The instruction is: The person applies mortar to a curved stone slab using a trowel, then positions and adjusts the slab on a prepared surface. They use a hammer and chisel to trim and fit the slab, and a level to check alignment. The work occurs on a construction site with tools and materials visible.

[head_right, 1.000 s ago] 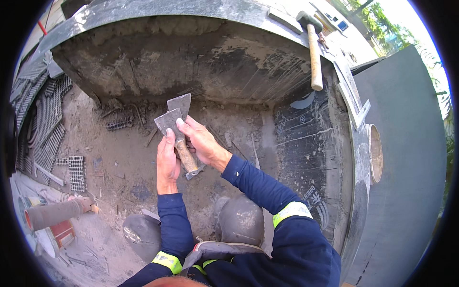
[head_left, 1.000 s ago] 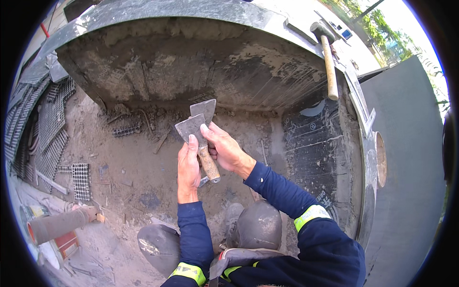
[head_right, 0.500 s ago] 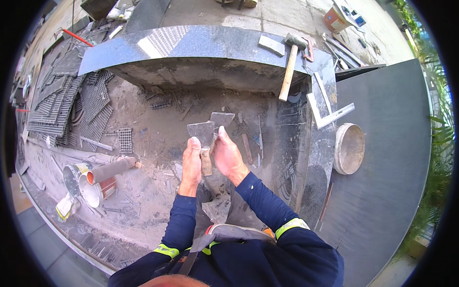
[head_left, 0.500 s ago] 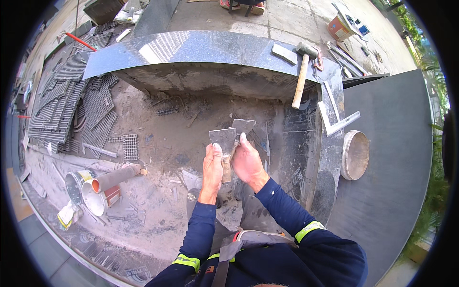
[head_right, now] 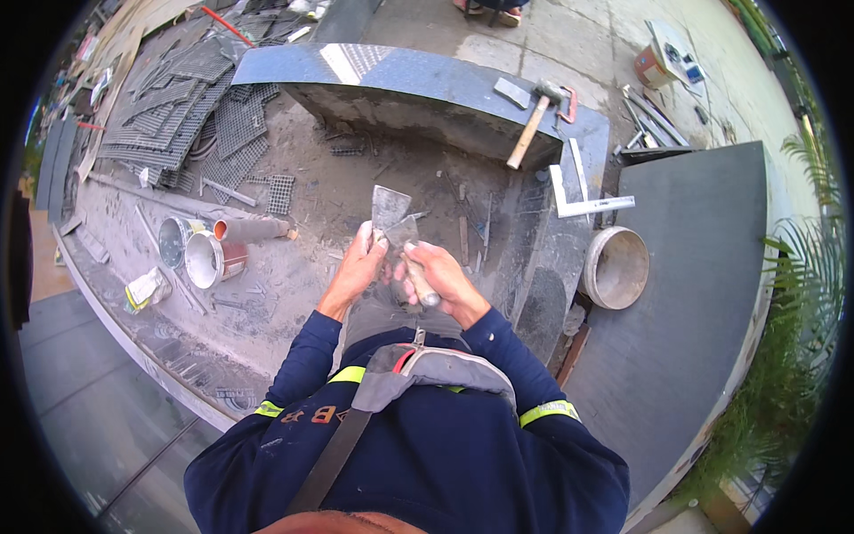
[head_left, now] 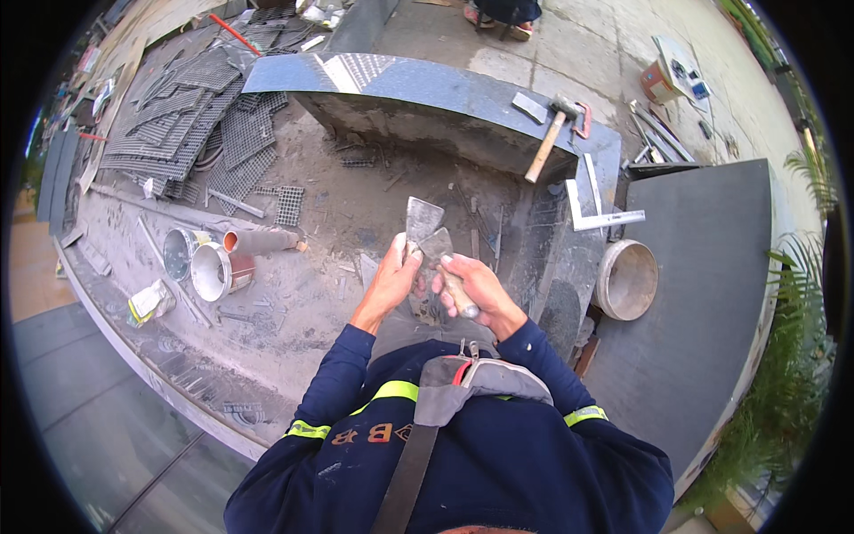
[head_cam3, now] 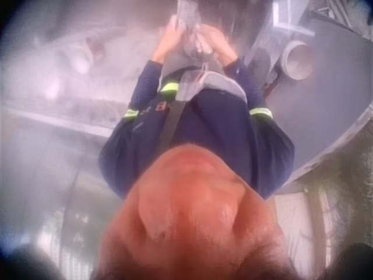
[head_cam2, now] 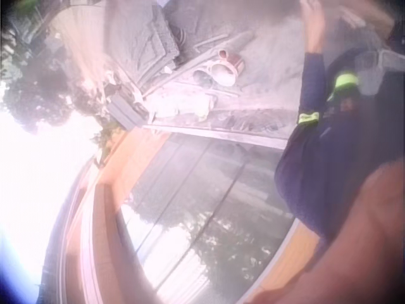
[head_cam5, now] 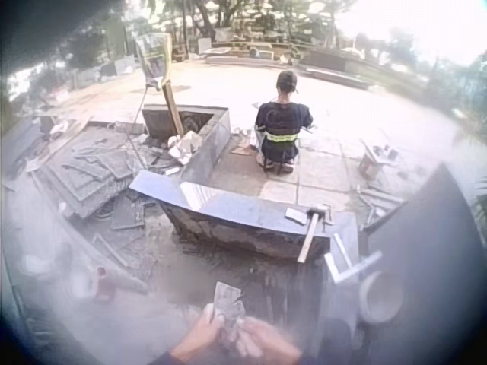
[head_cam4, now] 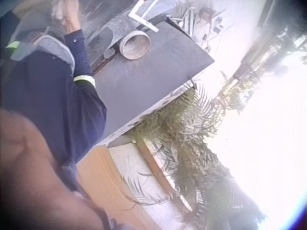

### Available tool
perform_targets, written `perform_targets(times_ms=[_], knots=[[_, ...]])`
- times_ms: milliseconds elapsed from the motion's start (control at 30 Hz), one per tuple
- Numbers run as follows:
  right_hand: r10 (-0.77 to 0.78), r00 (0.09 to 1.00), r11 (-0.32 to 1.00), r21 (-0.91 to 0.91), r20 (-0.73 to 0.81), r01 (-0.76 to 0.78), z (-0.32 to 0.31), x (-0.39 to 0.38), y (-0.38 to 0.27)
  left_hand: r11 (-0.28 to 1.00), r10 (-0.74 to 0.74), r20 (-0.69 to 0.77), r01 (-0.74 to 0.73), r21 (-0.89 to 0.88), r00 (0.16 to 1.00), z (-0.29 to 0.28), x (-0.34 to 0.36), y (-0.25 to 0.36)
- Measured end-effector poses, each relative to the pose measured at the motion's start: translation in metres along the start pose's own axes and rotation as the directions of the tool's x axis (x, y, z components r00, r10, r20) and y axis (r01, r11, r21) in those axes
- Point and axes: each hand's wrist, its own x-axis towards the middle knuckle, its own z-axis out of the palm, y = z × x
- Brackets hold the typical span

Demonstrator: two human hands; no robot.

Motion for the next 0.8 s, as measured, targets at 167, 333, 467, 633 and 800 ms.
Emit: perform_targets(times_ms=[167,333,467,633,800], knots=[[0.025,1.000,1.000,-0.015,0.014,-0.025,0.026,-0.011,-0.006,0.984,0.099,-0.196,-0.067,0.164,0.976,0.023,-0.018,0.006],[-0.117,0.993,0.992,0.057,0.003,0.117,0.037,0.001,-0.012,0.997,0.052,-0.161,-0.042,0.062,0.986,0.015,-0.024,0.010],[-0.099,0.993,0.993,0.059,-0.070,0.103,0.072,-0.008,-0.006,0.987,0.106,-0.127,-0.088,0.134,0.986,-0.006,-0.020,0.034],[-0.425,0.887,0.891,0.090,-0.179,0.445,0.086,0.010,-0.056,0.984,0.164,0.031,-0.166,0.061,0.986,-0.043,-0.025,0.043],[-0.677,0.733,0.535,-0.733,-0.075,0.420,0.101,0.008,-0.018,0.973,0.125,-0.119,-0.099,0.210,0.985,-0.099,0.009,0.093]])
